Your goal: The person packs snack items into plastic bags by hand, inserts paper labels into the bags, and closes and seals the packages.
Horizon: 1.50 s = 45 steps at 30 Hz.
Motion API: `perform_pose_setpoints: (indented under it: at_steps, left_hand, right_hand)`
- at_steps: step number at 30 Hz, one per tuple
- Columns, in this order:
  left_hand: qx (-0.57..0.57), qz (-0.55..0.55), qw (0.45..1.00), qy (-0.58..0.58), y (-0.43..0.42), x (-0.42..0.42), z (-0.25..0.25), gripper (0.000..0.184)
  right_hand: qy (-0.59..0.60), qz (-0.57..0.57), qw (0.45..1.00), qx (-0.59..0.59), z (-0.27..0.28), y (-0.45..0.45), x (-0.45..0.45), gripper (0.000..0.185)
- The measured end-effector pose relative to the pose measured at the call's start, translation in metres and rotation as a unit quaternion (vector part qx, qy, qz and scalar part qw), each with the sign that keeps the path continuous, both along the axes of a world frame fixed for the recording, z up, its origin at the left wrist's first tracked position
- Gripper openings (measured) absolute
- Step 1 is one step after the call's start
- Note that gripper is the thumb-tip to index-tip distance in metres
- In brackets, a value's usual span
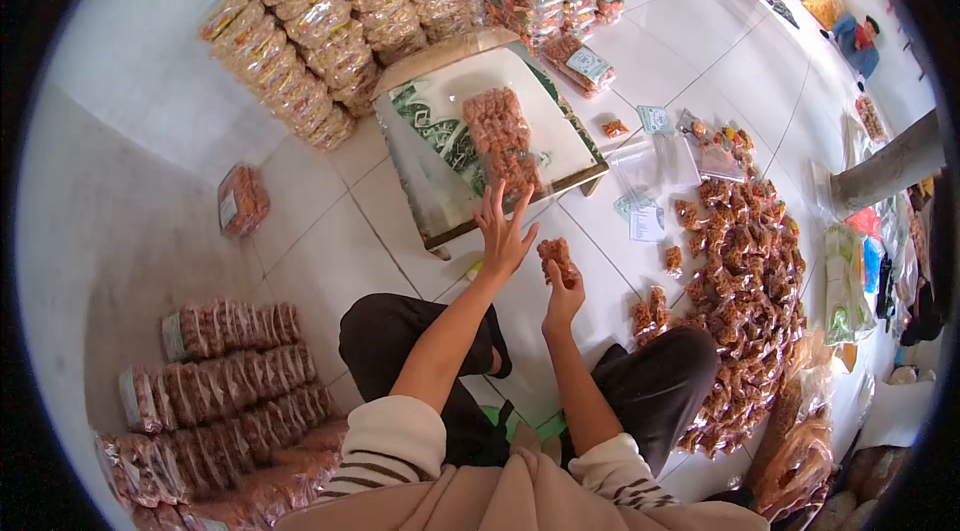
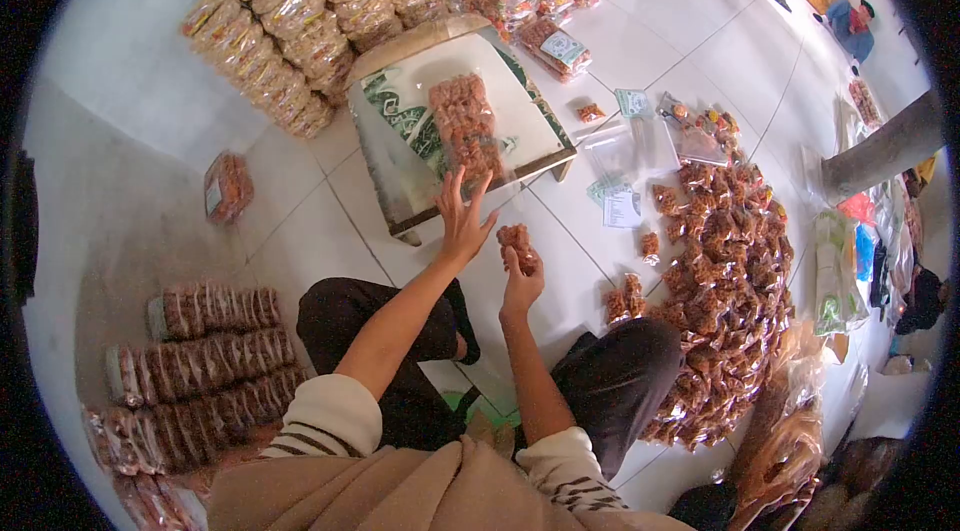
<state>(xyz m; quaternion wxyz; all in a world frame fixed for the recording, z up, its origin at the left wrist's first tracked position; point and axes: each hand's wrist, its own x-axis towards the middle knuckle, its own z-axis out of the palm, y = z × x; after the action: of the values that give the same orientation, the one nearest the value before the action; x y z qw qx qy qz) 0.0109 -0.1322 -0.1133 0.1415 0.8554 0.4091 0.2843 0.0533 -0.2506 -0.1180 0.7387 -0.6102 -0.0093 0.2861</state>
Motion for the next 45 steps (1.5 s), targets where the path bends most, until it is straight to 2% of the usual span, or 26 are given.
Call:
perform_pose_setpoints:
  at_steps: [3,5,7,8,10,11,14,15,16,17,19,20,23,24,25,27,28,30,34,36,37,39,40,42,43,45]
  left_hand:
    - [0.024,-0.011,1.000,0.004,0.003,0.005,-0.002,0.060]
    - [-0.032,-0.028,0.997,-0.065,0.003,0.008,-0.001,0.053]
    - [-0.033,-0.026,0.998,-0.052,0.001,0.011,0.003,0.050]
    - [-0.034,-0.025,0.998,-0.042,0.001,0.012,0.006,0.047]
    - [-0.036,-0.035,0.997,-0.064,0.006,0.015,0.005,0.046]
    - [-0.040,-0.046,0.994,-0.087,0.008,0.016,0.005,0.045]
    - [-0.045,-0.075,0.989,-0.119,0.010,0.014,0.001,0.042]
    - [-0.045,-0.093,0.986,-0.128,0.010,0.014,0.001,0.041]
    - [-0.013,-0.075,0.992,-0.103,0.004,0.009,0.006,0.043]
    - [-0.011,-0.073,0.992,-0.103,0.003,0.009,0.010,0.043]
    - [-0.160,0.025,0.931,-0.326,0.006,0.010,0.003,0.047]
    - [-0.213,0.076,0.885,-0.406,0.017,0.013,-0.010,0.052]
    - [-0.355,0.075,0.807,-0.467,0.039,0.009,-0.012,0.054]
    - [-0.375,0.061,0.797,-0.469,0.044,0.010,-0.011,0.055]
    - [-0.386,0.049,0.793,-0.469,0.047,0.011,-0.011,0.056]
    - [-0.398,0.029,0.790,-0.465,0.050,0.015,-0.010,0.058]
    - [-0.401,0.022,0.791,-0.461,0.049,0.016,-0.009,0.059]
    - [-0.400,0.011,0.794,-0.456,0.048,0.019,-0.008,0.061]
    - [-0.404,0.018,0.786,-0.468,0.049,0.022,-0.010,0.063]
    - [-0.422,0.031,0.760,-0.493,0.051,0.022,-0.014,0.061]
    - [-0.422,0.032,0.760,-0.493,0.052,0.022,-0.017,0.061]
    - [-0.393,0.058,0.777,-0.489,0.051,0.022,-0.019,0.055]
    - [-0.393,0.059,0.777,-0.489,0.049,0.021,-0.019,0.055]
    - [-0.316,0.121,0.856,-0.392,0.047,0.020,-0.021,0.044]
    - [-0.316,0.122,0.856,-0.391,0.047,0.020,-0.024,0.044]
    - [-0.191,0.196,0.909,-0.314,0.045,0.020,-0.023,0.032]
  right_hand:
    - [0.001,0.014,1.000,-0.021,0.003,0.012,0.005,0.038]
    - [-0.002,0.024,0.999,-0.032,0.001,0.018,0.004,0.039]
    - [-0.109,0.064,0.988,-0.084,0.001,0.026,0.004,0.040]
    - [-0.107,0.065,0.989,-0.083,0.001,0.032,0.006,0.040]
    - [-0.244,0.041,0.967,-0.061,-0.001,0.046,0.010,0.037]
    - [-0.242,0.043,0.967,-0.061,-0.001,0.052,0.013,0.037]
    - [-0.100,0.087,0.988,-0.082,0.005,0.066,0.026,0.026]
    - [-0.100,0.088,0.988,-0.081,0.000,0.067,0.030,0.026]
    - [0.078,0.116,0.988,0.071,-0.013,0.069,0.034,0.026]
    - [0.251,0.139,0.933,0.219,-0.025,0.073,0.038,0.027]
    - [0.253,0.151,0.930,0.218,-0.040,0.081,0.040,0.031]
    - [0.222,0.160,0.941,0.196,-0.042,0.083,0.039,0.032]
    - [0.130,0.175,0.966,0.141,-0.028,0.089,0.032,0.034]
    - [0.066,0.180,0.975,0.110,-0.029,0.092,0.032,0.036]
    - [0.066,0.182,0.975,0.110,-0.030,0.095,0.031,0.036]
    - [-0.067,0.208,0.972,0.090,-0.030,0.101,0.033,0.042]
    - [-0.068,0.208,0.972,0.090,-0.030,0.103,0.034,0.042]
    - [-0.201,0.173,0.963,0.049,-0.028,0.108,0.036,0.044]
    - [-0.248,0.179,0.951,0.040,-0.020,0.118,0.042,0.043]
    - [-0.346,0.179,0.921,0.011,-0.013,0.122,0.043,0.043]
    - [-0.345,0.180,0.921,0.011,-0.009,0.123,0.043,0.043]
    - [-0.480,0.181,0.858,-0.013,-0.003,0.124,0.043,0.045]
    - [-0.480,0.182,0.858,-0.013,-0.002,0.126,0.042,0.045]
    - [-0.492,0.168,0.854,-0.004,-0.005,0.128,0.041,0.049]
    - [-0.491,0.169,0.855,-0.004,-0.008,0.130,0.040,0.049]
    - [-0.456,0.160,0.875,0.009,-0.014,0.132,0.038,0.050]
